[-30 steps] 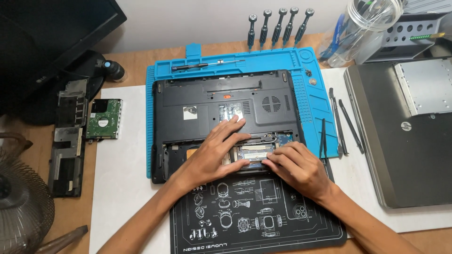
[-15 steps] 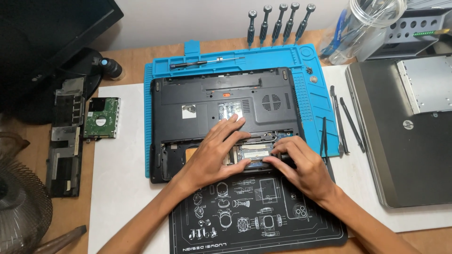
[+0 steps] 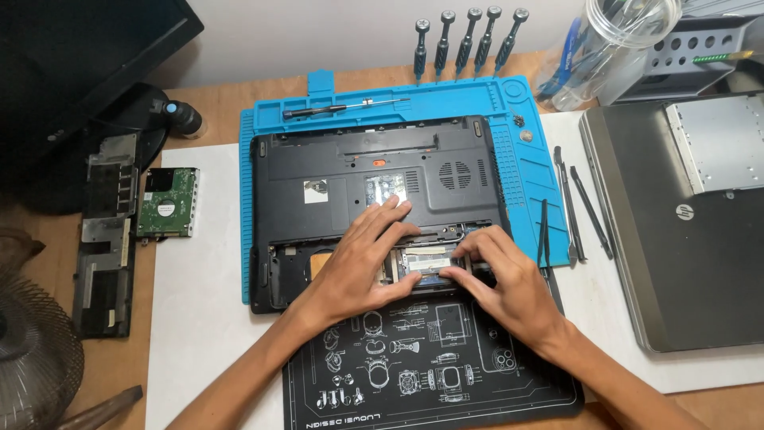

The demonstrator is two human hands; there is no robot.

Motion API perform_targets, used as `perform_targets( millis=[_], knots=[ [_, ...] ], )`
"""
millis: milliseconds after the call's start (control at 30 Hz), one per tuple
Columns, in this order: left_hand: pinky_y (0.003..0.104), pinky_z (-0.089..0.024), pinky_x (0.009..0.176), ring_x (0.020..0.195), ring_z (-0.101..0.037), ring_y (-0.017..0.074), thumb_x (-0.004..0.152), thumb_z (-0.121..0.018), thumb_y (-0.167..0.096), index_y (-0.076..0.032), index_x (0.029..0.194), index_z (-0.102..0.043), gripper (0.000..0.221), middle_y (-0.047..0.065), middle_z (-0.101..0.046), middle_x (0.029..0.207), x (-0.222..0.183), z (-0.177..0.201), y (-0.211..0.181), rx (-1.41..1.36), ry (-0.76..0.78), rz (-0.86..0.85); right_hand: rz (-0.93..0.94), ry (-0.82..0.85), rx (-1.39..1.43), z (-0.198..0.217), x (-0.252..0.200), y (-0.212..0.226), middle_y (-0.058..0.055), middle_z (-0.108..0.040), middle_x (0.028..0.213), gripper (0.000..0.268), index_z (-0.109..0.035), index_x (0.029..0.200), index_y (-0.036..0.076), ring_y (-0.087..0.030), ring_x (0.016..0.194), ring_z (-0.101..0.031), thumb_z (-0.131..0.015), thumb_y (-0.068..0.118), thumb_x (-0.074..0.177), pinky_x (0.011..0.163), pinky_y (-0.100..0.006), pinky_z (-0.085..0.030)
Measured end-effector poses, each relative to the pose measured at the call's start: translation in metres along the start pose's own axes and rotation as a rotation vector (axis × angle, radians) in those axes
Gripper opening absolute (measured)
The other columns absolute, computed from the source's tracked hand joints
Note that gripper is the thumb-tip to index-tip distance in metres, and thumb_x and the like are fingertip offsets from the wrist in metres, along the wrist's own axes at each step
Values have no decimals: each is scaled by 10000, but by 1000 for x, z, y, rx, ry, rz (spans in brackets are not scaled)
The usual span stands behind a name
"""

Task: Reassembling a laptop by installing RAM modules and using a screwdriver to secure the internal components.

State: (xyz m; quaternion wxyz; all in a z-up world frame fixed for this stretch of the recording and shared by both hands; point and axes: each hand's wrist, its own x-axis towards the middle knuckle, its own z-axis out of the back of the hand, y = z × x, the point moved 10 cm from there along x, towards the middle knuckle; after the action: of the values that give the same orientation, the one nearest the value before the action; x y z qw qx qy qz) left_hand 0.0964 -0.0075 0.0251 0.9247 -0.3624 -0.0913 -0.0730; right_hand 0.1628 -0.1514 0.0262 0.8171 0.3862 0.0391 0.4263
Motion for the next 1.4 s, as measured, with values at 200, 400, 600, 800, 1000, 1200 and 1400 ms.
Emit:
perform_targets(
  millis=[200, 400, 600, 800, 1000, 1200, 1400],
  knots=[
    [569, -249, 1230, 1437, -438, 422, 872, -734, -373, -93, 1290, -622, 516, 236, -559, 1443, 0, -6, 3, 22, 8, 8, -46, 46, -17, -2, 2, -1, -51, -633, 917, 196, -650, 941, 84, -261, 792, -720, -812, 147, 850, 717, -392, -637],
    [559, -176, 1257, 1479, -365, 413, 878, -706, -377, -113, 1312, -565, 528, 218, -504, 1483, 0, -9, 2, 1, 89, 87, -327, 399, -47, -8, 19, 1, -105, -590, 955, 266, -615, 1024, 66, -343, 925, -722, -799, 160, 856, 790, -483, -603],
    [522, -159, 1265, 1487, -360, 388, 891, -692, -402, -119, 1322, -556, 533, 206, -499, 1483, -1, -10, 1, 77, 116, 74, -340, 593, -107, -6, 40, 13, -133, -619, 874, 305, -658, 962, 24, -357, 872, -723, -852, 200, 805, 771, -502, -573],
    [495, -179, 1270, 1485, -364, 358, 903, -675, -456, -153, 1327, -558, 534, 170, -497, 1490, -1, -11, 3, 128, 101, 29, -303, 769, -223, 3, 58, 15, -205, -741, 943, 199, -744, 999, 58, -413, 980, -746, -771, 217, 883, 856, -506, -584],
    [553, -228, 1229, 1502, -329, 372, 938, -673, -369, -108, 1310, -578, 463, 161, -460, 1541, -3, -8, -3, 123, 26, -87, -493, 72, -368, 112, 93, -87, -74, -706, 1252, 220, -675, 1147, 111, -313, 1117, -651, -501, 147, 1017, 786, -537, -488],
    [558, -227, 1228, 1503, -325, 361, 941, -670, -388, -112, 1331, -567, 489, 152, -452, 1544, -4, -11, 0, 146, 34, -92, -455, -30, -359, 87, 101, -116, -169, -644, 1330, 375, -621, 1307, 31, -284, 1096, -709, -464, -121, 1001, 796, -442, -666],
    [561, -239, 1227, 1498, -336, 371, 949, -665, -389, -108, 1336, -566, 488, 166, -461, 1535, -4, -10, -2, 155, 18, -113, -217, -91, -626, 27, 112, -138, -277, -589, 1295, 611, -554, 1458, 38, -497, 1060, -548, -462, -150, 884, 827, -585, -487]
  ],
)
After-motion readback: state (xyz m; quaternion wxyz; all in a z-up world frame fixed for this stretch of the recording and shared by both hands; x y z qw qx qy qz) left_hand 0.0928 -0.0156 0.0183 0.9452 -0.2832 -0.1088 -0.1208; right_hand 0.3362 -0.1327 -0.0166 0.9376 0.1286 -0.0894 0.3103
